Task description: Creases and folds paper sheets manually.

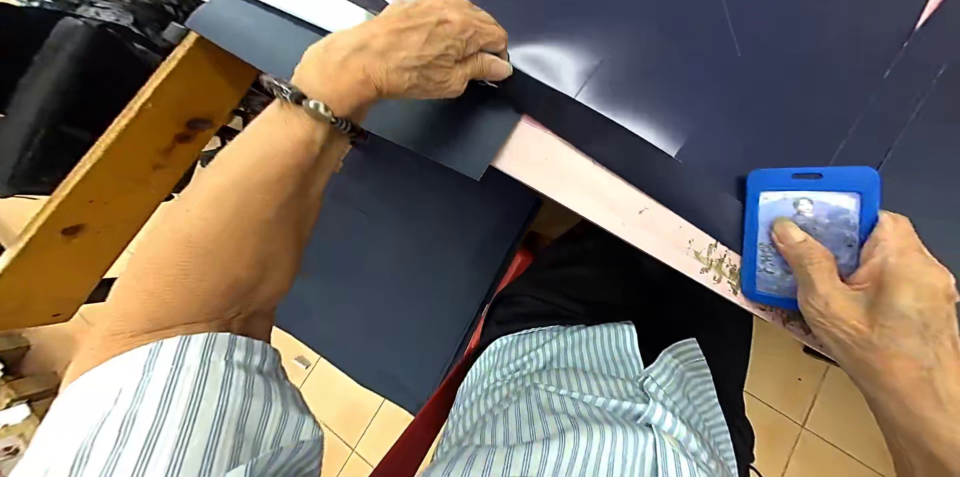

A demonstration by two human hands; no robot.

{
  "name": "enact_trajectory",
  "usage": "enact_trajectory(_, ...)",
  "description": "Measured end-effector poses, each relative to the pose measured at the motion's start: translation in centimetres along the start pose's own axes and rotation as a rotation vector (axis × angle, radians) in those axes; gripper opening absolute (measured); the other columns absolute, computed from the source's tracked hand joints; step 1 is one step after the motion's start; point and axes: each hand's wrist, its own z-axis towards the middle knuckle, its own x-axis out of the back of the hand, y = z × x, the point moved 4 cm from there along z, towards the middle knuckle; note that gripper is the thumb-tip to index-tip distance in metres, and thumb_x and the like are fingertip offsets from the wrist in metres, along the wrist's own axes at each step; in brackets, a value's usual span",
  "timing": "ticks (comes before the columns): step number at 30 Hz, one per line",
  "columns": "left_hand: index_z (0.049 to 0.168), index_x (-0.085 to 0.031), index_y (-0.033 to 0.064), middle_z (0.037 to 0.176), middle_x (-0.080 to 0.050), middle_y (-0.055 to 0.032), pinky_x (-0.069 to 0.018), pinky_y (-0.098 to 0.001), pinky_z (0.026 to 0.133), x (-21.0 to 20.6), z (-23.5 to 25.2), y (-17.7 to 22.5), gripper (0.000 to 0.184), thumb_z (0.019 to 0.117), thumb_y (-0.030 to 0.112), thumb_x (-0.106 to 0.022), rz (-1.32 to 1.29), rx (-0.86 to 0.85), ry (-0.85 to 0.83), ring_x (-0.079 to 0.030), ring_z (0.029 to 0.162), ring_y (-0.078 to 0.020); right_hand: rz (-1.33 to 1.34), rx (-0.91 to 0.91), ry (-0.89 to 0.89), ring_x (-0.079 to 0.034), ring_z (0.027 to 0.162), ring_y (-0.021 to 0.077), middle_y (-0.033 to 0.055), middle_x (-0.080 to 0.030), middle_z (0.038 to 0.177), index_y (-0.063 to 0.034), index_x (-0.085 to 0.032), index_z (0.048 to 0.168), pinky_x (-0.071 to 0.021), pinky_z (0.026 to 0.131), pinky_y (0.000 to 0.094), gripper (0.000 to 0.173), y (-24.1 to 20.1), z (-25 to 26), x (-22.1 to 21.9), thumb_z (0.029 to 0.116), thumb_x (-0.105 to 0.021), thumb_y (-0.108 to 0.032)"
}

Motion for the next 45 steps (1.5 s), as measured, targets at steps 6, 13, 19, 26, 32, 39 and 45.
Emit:
enact_trajectory(6,0.096,-0.070,0.0093,0.094,-0.067,-0.0160,-0.0433,-0.0648,0.075,0.5,3.7,-0.1,0.029,0.0976,0.037,-0.060,0.053,0.133,-0.089,-0.065,0.096,-0.0410,-0.023,-0.009,-0.044,-0.064,0.078,0.0391,0.0207,-0.063,0.083,0.0061,-0.057,0.114,-0.0467,0.070,0.0589,0.052,-4.4,2.3,-2.6,0.0982,-0.056,-0.043)
enact_trajectory(13,0.102,-0.070,0.0103,0.090,-0.069,-0.0074,-0.0488,-0.0521,0.076,1.5,2.1,0.6,0.029,0.0957,0.039,-0.064,-0.045,0.070,-0.045,-0.066,0.088,-0.0267,0.043,0.147,-0.100,-0.065,0.084,0.0381,0.0200,-0.066,0.087,0.0039,-0.060,0.117,-0.0465,0.074,0.0593,0.055,-5.8,4.1,-4.4,0.0994,-0.053,-0.048)
enact_trajectory(19,0.103,-0.072,0.0111,0.092,-0.070,-0.0064,-0.0505,-0.0487,0.073,3.0,-1.8,0.7,0.032,0.1010,0.038,-0.053,-0.071,0.029,-0.029,-0.067,0.085,-0.0236,0.006,0.120,-0.102,-0.062,0.085,0.0368,0.0247,-0.067,0.093,0.0083,-0.060,0.117,-0.0458,0.075,0.0533,0.066,-2.9,1.9,-2.5,0.0971,-0.053,-0.055)
enact_trajectory(26,0.110,-0.066,0.0080,0.106,-0.067,-0.0170,-0.0446,-0.0650,0.080,0.9,3.0,0.3,0.031,0.0894,0.028,-0.077,0.046,0.284,-0.172,-0.064,0.103,-0.0407,-0.042,0.180,-0.066,-0.062,0.078,0.0388,0.0217,-0.064,0.079,0.0079,-0.061,0.107,-0.0405,0.074,0.0583,0.060,-5.5,2.8,-3.8,0.0976,-0.054,-0.051)
enact_trajectory(32,0.103,-0.065,0.0037,0.102,-0.065,-0.0192,-0.0402,-0.0620,0.097,0.3,2.3,2.1,0.016,0.0931,0.016,-0.071,0.244,0.130,0.026,-0.059,0.110,-0.0440,-0.014,0.193,-0.128,-0.063,0.077,0.0402,0.0178,-0.062,0.078,0.0026,-0.057,0.110,-0.0434,0.072,0.0605,0.045,-10.9,5.7,-7.1,0.1001,-0.056,-0.041)
enact_trajectory(39,0.111,-0.070,0.0081,0.079,-0.066,-0.0037,-0.0499,-0.0353,0.057,-0.5,-5.9,9.4,0.035,0.1070,0.034,-0.047,-0.150,0.449,0.378,-0.061,0.063,-0.0144,0.156,0.247,-0.005,-0.067,0.077,0.0265,0.0117,-0.067,0.078,0.0022,-0.061,0.107,-0.0416,0.085,0.0545,0.041,-12.1,6.9,-8.8,0.0982,-0.061,-0.037)
enact_trajectory(45,0.138,-0.053,0.0049,0.115,-0.074,-0.0041,-0.0603,-0.0241,0.088,-4.8,-6.4,10.9,0.034,0.1077,0.019,-0.050,-1.151,0.694,0.465,-0.075,0.096,-0.0106,0.289,0.250,-0.031,-0.068,0.079,0.0209,0.0085,-0.069,0.079,0.0004,-0.064,0.108,-0.0417,0.088,0.0509,0.038,-11.2,7.0,-8.7,0.0983,-0.063,-0.036)
